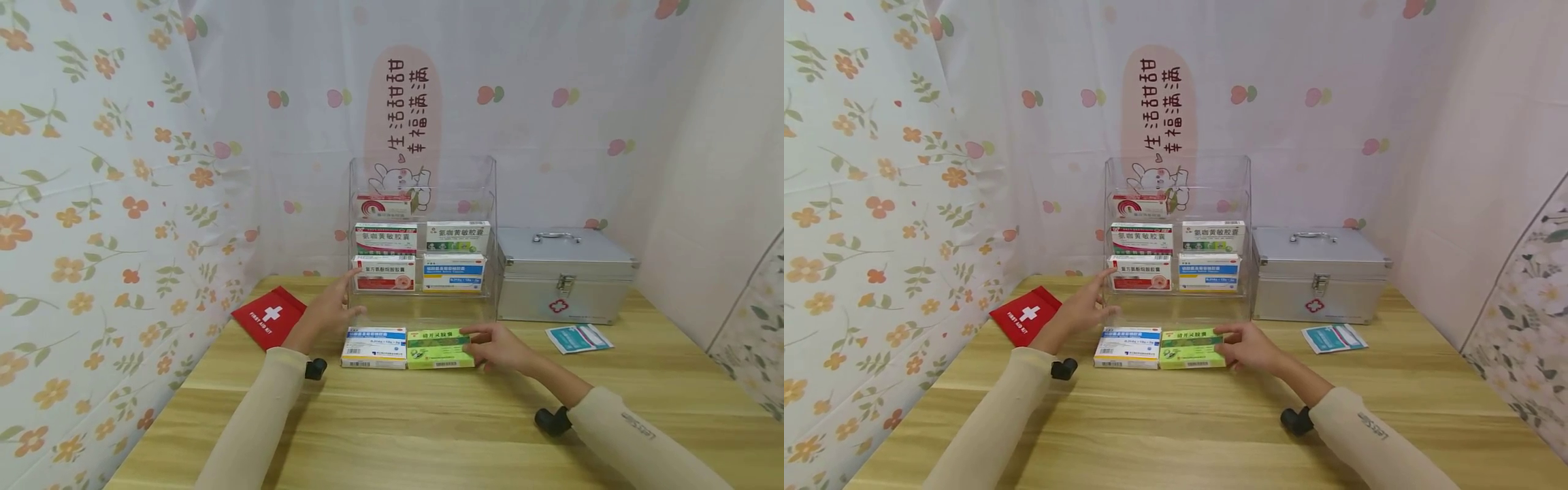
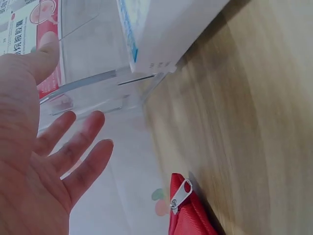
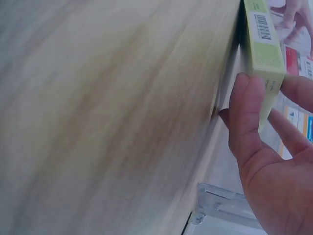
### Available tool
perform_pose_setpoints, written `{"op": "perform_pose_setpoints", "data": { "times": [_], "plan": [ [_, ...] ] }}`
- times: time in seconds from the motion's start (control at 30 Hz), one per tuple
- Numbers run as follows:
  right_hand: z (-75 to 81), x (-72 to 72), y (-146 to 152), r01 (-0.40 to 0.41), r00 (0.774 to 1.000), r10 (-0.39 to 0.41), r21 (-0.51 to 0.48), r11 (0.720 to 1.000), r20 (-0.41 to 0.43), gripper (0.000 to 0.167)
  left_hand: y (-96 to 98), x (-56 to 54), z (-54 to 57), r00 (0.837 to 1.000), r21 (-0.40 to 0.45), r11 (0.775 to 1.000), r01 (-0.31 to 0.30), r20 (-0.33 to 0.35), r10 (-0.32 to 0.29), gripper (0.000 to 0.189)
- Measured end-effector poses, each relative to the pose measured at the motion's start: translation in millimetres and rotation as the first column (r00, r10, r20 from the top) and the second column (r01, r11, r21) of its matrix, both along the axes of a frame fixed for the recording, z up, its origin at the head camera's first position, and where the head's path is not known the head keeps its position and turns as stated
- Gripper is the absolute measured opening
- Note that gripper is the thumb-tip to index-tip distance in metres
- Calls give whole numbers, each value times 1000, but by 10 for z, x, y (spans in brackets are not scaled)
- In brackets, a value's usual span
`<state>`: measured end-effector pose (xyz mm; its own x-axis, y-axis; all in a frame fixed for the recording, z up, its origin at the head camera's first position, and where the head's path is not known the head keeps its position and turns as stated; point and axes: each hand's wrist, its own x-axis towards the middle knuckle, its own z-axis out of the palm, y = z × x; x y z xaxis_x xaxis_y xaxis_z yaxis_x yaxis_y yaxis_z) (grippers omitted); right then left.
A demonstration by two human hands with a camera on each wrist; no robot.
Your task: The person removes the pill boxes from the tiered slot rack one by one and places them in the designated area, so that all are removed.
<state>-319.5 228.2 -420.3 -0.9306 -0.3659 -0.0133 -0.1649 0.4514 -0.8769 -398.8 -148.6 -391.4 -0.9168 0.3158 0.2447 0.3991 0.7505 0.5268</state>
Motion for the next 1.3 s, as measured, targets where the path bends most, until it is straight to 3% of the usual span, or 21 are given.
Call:
{"op": "perform_pose_setpoints", "data": {
  "times": [0.33,0.93,1.13,1.3],
  "plan": [
    [49,46,-14,14,1000,-14,24,1000,8,47,14,-17,-8,999,53,998,20,-33,-19,92],
    [100,90,-54,23,999,-21,80,997,-28,43,34,1,-18,999,96,995,17,-35,-13,89],
    [51,101,-69,9,999,-6,89,996,-36,42,48,22,-28,1000,61,998,-4,1,4,89],
    [60,63,-57,14,996,-4,117,993,-86,39,68,45,27,1000,46,999,-8,-1,8,89]
  ]
}}
